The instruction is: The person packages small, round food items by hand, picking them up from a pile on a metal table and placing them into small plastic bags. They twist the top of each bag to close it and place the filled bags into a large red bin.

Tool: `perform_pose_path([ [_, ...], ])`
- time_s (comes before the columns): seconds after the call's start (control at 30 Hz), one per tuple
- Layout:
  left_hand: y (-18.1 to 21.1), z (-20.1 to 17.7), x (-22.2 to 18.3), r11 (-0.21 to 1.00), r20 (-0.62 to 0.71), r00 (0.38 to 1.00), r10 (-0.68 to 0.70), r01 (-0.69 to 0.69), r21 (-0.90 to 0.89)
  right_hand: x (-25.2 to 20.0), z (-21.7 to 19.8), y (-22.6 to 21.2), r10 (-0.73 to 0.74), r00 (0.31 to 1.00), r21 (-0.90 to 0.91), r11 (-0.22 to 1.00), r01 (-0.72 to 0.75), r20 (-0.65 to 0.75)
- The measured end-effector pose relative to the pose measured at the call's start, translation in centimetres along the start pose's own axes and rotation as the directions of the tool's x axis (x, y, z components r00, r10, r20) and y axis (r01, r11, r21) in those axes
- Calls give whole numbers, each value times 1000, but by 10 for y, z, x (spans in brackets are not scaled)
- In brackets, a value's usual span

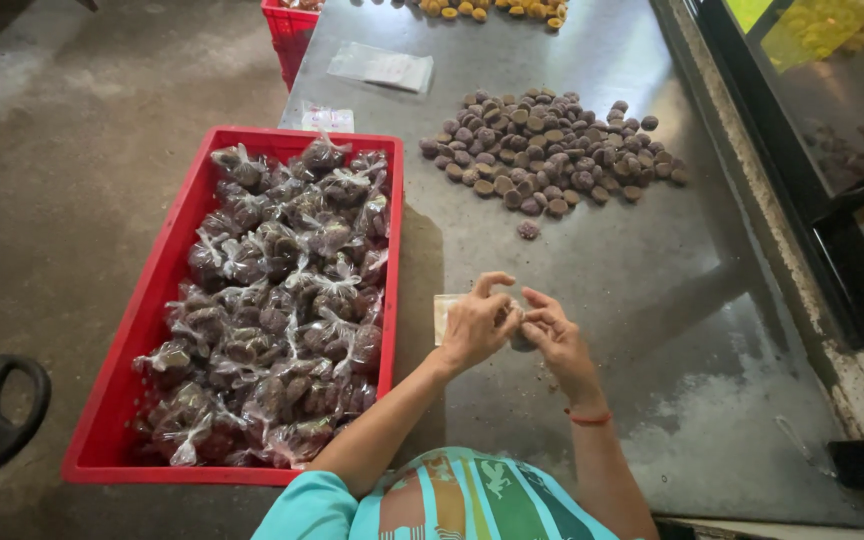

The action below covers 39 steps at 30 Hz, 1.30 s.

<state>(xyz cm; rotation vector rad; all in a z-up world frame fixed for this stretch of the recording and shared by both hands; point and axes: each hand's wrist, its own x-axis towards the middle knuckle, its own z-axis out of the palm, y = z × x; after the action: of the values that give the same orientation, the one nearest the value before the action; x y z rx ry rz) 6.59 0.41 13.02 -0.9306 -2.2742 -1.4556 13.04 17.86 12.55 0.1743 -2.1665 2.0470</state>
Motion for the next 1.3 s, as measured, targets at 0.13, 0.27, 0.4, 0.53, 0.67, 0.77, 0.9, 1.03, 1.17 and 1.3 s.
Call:
perform_pose_path([
  [0.13,-11,5,0,970,46,998,-45,54,-236,2,11,-8,-37,993,-266,964,6,-111],
  [0.27,-16,10,1,850,187,940,-284,337,-406,-3,21,-23,-184,965,-511,857,65,-185],
  [0.4,-17,13,-1,920,79,976,-204,219,-325,-8,29,-31,-438,898,-769,588,251,-41],
  [0.53,-27,17,1,891,28,958,-287,277,-360,-9,35,-33,-584,809,-812,440,383,65],
  [0.67,-55,18,3,901,-86,947,-311,265,-342,-14,41,-39,-576,816,-779,490,391,47],
  [0.77,-71,34,-2,724,83,897,-434,402,-560,-5,41,-40,-428,899,-662,701,266,-92],
  [0.9,-93,39,-8,883,139,885,-444,459,-101,19,34,-52,-126,986,-481,875,59,-108],
  [1.03,-102,52,-13,876,471,765,-440,251,412,90,61,-74,-9,998,-378,925,31,60],
  [1.17,-117,72,-25,862,432,792,-431,220,456,156,140,-91,-224,969,138,968,210,100],
  [1.3,-139,78,-21,885,459,762,-457,339,320,168,182,-76,-179,957,116,981,155,230],
])
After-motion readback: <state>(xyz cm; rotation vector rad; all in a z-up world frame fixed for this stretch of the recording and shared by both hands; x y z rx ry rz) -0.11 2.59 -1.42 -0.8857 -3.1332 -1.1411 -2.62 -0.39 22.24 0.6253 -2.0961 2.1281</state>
